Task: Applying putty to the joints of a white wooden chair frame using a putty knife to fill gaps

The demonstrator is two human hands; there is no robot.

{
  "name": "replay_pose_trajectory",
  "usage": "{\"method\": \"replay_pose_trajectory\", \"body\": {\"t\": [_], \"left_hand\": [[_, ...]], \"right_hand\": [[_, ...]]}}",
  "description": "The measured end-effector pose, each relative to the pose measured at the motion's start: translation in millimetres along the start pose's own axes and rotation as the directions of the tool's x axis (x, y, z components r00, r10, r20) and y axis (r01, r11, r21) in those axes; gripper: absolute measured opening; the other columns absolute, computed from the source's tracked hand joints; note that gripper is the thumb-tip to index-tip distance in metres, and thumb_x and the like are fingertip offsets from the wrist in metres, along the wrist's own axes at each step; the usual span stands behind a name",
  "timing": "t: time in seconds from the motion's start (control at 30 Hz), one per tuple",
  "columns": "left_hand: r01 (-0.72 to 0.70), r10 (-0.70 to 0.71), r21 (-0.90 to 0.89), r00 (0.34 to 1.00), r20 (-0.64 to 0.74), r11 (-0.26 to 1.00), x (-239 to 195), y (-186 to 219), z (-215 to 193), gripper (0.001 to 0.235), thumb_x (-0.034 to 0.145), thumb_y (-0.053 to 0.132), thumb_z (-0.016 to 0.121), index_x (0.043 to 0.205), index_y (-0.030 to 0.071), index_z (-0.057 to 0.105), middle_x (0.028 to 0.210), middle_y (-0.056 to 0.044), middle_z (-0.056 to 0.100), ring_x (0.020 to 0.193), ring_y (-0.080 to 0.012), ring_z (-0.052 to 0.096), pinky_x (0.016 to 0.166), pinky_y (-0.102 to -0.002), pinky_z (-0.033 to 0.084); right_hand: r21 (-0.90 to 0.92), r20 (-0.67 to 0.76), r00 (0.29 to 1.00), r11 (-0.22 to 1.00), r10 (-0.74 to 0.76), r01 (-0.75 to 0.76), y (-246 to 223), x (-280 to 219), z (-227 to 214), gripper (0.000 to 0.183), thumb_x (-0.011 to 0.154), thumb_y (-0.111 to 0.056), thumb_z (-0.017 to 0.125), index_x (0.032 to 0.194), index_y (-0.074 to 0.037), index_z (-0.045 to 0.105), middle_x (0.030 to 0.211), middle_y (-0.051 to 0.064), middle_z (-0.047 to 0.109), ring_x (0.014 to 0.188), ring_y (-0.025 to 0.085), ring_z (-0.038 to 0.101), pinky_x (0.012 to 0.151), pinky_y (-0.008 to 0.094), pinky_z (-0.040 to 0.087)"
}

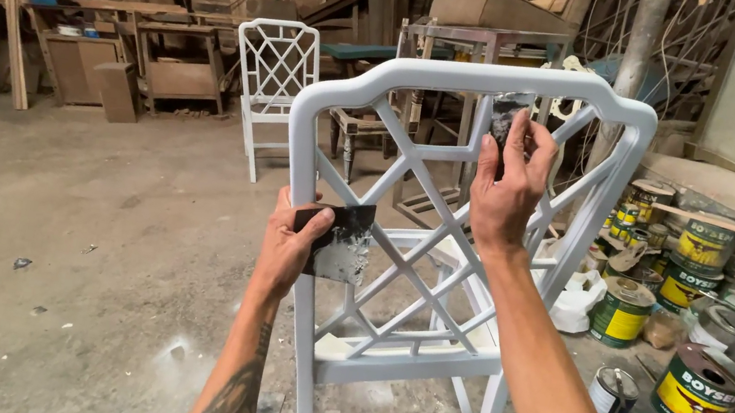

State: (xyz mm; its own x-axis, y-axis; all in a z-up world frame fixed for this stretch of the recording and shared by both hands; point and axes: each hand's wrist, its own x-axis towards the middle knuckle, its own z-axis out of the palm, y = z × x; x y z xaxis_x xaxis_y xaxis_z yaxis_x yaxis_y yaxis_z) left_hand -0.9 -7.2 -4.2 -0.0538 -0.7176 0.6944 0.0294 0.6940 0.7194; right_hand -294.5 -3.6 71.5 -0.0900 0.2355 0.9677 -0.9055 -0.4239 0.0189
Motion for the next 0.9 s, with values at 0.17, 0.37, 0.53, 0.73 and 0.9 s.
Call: {"method": "replay_pose_trajectory", "body": {"t": [0.17, 0.37, 0.53, 0.73, 0.9], "left_hand": [[-0.004, 0.004, -0.004, 1.0, -0.004, 1.0, 3.0, -14.8, -0.4, 0.03, 0.09, 0.034, 0.075, 0.096, 0.006, 0.08, 0.123, -0.019, 0.052, 0.121, -0.034, 0.054, 0.11, -0.047, 0.04], [-0.004, 0.004, 0.001, 1.0, 0.006, 1.0, 4.6, -14.6, -2.1, 0.03, 0.09, 0.035, 0.074, 0.098, 0.006, 0.081, 0.122, -0.019, 0.051, 0.121, -0.0355, 0.054, 0.11, -0.048, 0.039], [0.003, -0.003, -0.003, 1.0, 0.01, 1.0, 2.2, -4.1, -1.7, 0.03, 0.09, 0.035, 0.074, 0.099, 0.007, 0.081, 0.122, -0.018, 0.052, 0.121, -0.0339, 0.054, 0.111, -0.047, 0.039], [0.003, -0.003, -0.008, 1.0, 0.001, 1.0, 0.6, 2.1, -1.3, 0.029, 0.09, 0.034, 0.074, 0.097, 0.007, 0.08, 0.123, -0.018, 0.052, 0.121, -0.0329, 0.054, 0.112, -0.046, 0.038], [-0.001, 0.001, -0.015, 1.0, -0.001, 1.0, 3.1, -5.6, 0.0, 0.028, 0.09, 0.034, 0.075, 0.095, 0.007, 0.08, 0.123, -0.018, 0.052, 0.121, -0.033, 0.053, 0.112, -0.046, 0.037]], "right_hand": [[-0.005, -0.029, 0.999, 1.0, -0.013, 0.013, 1.0, -1.4, 4.7, 0.042, 0.106, -0.018, 0.066, 0.142, 0.004, 0.06, 0.123, 0.022, 0.055, 0.109, 0.038, 0.062, 0.09, 0.04, 0.056], [-0.003, -0.012, 1.0, 1.0, -0.011, 0.011, -1.3, 0.5, 6.3, 0.041, 0.107, -0.018, 0.066, 0.139, 0.007, 0.061, 0.122, 0.024, 0.055, 0.107, 0.039, 0.062, 0.088, 0.041, 0.057], [0.023, 0.105, 0.985, 0.99, 0.137, -0.14, -21.2, 1.8, -15.8, 0.036, 0.108, -0.013, 0.062, 0.135, 0.01, 0.063, 0.119, 0.024, 0.055, 0.1, 0.033, 0.064, 0.078, 0.038, 0.057], [0.073, -0.013, 0.968, 0.966, 0.249, -0.248, -35.4, 3.8, -60.6, 0.032, 0.112, -0.01, 0.051, 0.136, 0.007, 0.064, 0.116, 0.023, 0.06, 0.087, 0.025, 0.062, 0.068, 0.029, 0.052], [0.11, 0.041, 0.863, 0.856, 0.504, -0.505, -40.7, 18.0, -108.2, 0.006, 0.109, 0.001, 0.058, 0.113, 0.005, 0.061, 0.093, 0.016, 0.065, 0.067, 0.02, 0.067, 0.048, 0.023, 0.054]]}}
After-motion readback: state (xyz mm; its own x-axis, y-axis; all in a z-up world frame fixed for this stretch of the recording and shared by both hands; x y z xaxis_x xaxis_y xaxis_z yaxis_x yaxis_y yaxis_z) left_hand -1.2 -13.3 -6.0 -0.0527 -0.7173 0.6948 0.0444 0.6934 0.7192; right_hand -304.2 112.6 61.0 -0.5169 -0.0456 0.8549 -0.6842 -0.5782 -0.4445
